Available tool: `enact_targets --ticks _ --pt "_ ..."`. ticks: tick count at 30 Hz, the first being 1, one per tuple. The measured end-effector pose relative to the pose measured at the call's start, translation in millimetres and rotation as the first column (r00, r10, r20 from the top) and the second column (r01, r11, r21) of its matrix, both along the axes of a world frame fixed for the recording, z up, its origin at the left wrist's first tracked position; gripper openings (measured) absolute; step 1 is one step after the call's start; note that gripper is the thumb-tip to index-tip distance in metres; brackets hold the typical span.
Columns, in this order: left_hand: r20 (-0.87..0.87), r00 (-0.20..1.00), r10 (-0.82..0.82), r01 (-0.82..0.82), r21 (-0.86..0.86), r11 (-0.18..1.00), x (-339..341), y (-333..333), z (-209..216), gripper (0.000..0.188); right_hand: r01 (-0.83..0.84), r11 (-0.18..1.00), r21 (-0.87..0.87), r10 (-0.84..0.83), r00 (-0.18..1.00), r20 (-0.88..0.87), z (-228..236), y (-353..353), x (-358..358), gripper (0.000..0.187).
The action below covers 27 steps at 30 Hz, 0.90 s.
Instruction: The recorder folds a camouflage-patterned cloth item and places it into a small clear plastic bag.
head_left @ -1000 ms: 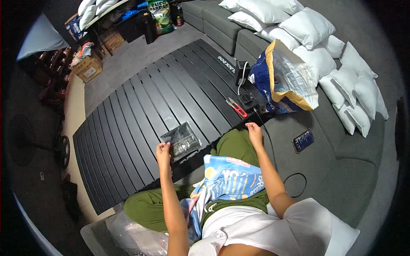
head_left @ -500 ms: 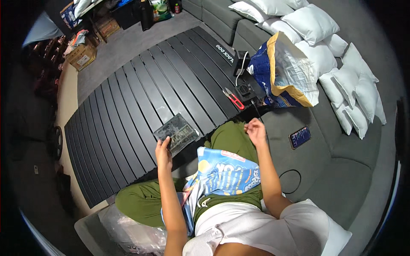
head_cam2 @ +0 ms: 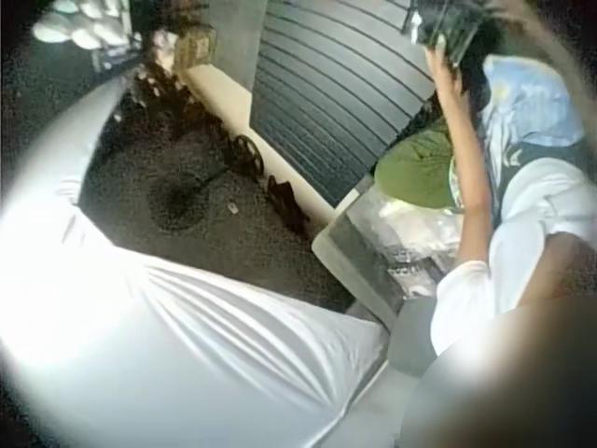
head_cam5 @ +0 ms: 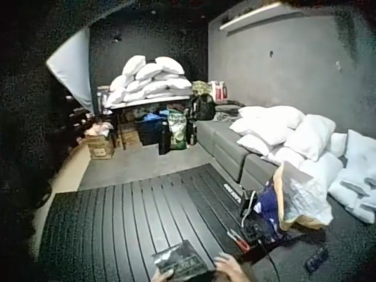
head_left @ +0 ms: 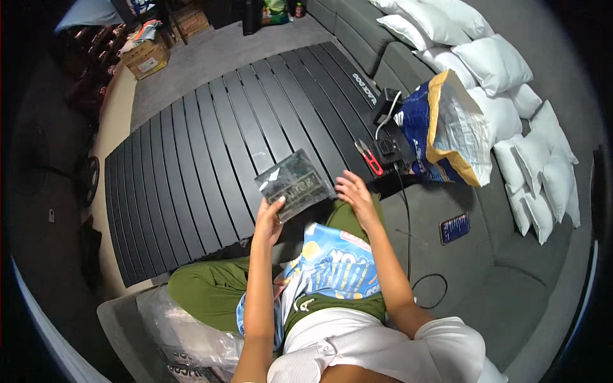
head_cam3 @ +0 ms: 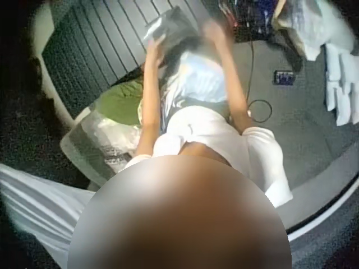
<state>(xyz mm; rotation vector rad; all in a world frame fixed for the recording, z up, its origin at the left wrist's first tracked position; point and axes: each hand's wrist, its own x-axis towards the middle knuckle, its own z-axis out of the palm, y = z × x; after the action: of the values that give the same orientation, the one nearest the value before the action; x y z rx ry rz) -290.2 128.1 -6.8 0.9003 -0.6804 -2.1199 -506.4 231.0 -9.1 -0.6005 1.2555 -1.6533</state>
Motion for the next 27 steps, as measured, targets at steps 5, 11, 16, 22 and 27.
enact_targets --ticks 5,11,16,22,27 --pt "0.089 0.985 -0.146 0.152 -0.068 0.986 -9.3 -20.6 18.8 0.048 -0.278 0.959 -0.058 0.283 0.954 0.098 27.2 -58.3 9.0 0.064" --pt "0.154 0.988 -0.011 0.055 -0.285 0.957 -37.2 -71.0 38.1 0.059 -0.118 0.977 -0.175 0.090 0.983 -0.160 35.6 -113.3 -17.5 0.041" --pt "0.416 0.868 0.270 0.069 -0.640 0.765 -53.4 -103.9 20.2 0.056 0.124 0.980 0.158 0.035 0.671 -0.741 25.3 -127.8 -52.6 0.026" --pt "0.627 0.259 0.735 0.654 -0.674 0.343 -44.3 -75.5 -38.7 0.033 0.158 0.979 0.128 0.129 0.007 -0.992 -4.6 -129.9 -6.6 0.053" --pt "0.650 0.265 0.713 0.625 -0.678 0.386 -44.2 -74.9 -32.5 0.032 0.128 0.975 0.180 0.185 -0.031 -0.982 -25.9 -180.8 -11.4 0.053"
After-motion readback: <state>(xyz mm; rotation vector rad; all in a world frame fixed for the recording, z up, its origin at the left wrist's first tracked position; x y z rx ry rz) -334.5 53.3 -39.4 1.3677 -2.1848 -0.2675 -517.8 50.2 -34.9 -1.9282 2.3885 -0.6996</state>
